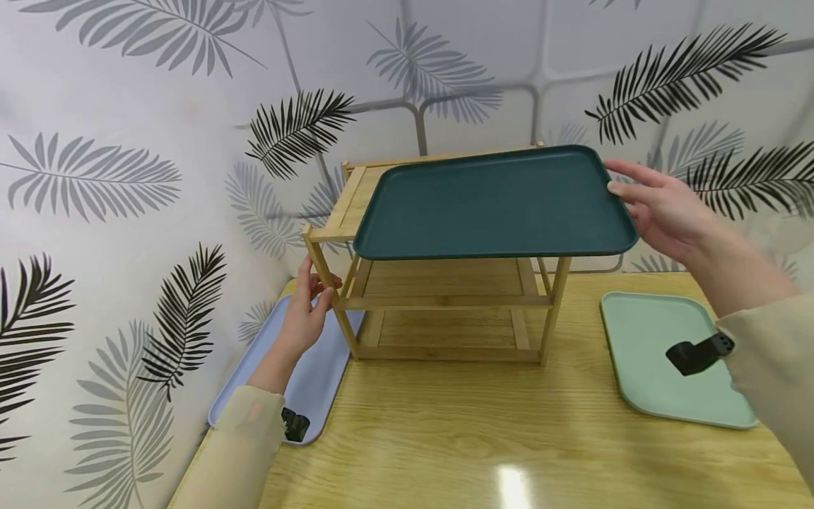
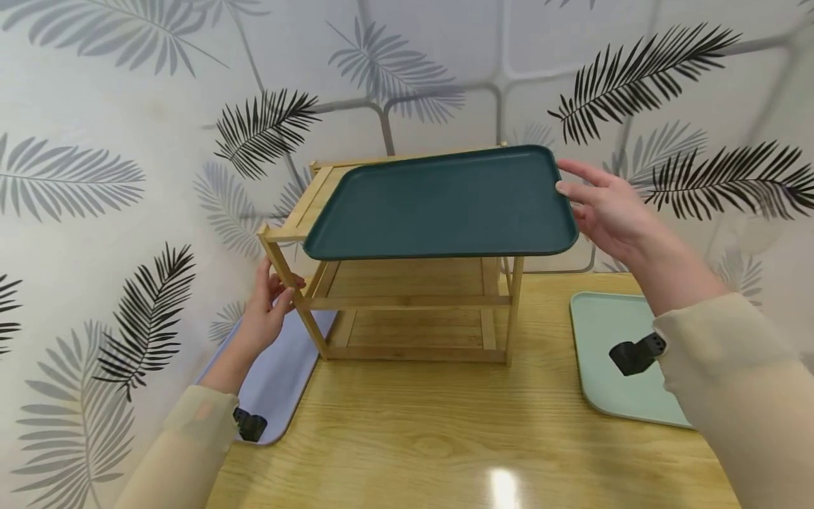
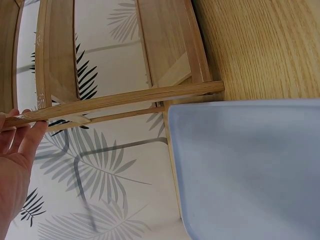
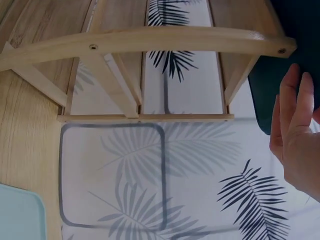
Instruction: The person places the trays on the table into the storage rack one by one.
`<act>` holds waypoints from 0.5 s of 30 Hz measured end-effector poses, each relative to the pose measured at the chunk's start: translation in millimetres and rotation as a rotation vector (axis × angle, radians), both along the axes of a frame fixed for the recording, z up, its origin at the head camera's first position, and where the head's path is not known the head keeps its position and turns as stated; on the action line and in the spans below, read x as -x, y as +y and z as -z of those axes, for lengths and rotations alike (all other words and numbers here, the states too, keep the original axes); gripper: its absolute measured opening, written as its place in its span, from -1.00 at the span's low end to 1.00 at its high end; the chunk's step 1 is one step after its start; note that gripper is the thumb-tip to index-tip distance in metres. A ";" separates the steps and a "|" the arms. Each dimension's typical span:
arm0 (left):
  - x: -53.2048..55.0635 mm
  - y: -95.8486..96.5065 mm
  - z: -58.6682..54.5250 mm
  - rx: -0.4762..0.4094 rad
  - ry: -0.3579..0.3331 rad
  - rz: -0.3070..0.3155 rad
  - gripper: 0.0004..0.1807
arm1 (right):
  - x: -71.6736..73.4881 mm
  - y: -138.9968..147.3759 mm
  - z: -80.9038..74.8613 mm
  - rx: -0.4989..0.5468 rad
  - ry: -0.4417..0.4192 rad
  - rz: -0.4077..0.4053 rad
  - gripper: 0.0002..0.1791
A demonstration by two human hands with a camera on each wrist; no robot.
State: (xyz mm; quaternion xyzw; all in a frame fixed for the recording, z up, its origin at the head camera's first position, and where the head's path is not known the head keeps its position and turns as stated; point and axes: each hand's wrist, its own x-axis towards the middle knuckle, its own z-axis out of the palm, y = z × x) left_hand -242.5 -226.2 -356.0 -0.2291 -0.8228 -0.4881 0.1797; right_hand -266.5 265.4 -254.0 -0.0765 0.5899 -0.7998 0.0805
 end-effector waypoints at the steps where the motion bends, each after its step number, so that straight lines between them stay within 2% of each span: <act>1: -0.1 0.4 -0.3 0.001 0.001 0.001 -0.37 | 1.9 -0.8 0.6 0.012 -0.006 0.003 -0.20; 5: 1.1 0.7 0.0 0.002 0.004 0.004 -0.37 | 8.8 -6.8 4.7 0.052 -0.011 0.038 -0.30; 7: 2.6 0.2 1.6 0.001 0.010 0.004 -0.36 | 11.1 -10.4 7.3 0.040 0.001 0.075 -0.35; 9: 8.8 -3.0 8.8 -0.004 0.010 -0.001 -0.35 | 11.8 -13.0 9.1 -0.072 0.039 0.121 -0.39; 12: 17.3 -7.5 19.3 -0.003 0.013 -0.015 -0.33 | 8.1 -13.7 10.4 -0.352 0.142 0.231 -0.40; 14: 22.1 -10.1 25.5 -0.010 0.006 -0.022 -0.32 | 3.0 -11.3 10.8 -0.463 0.239 0.319 -0.45; 15: 21.7 -10.0 25.5 -0.012 0.006 -0.022 -0.32 | -0.7 -9.5 10.9 -0.479 0.291 0.357 -0.50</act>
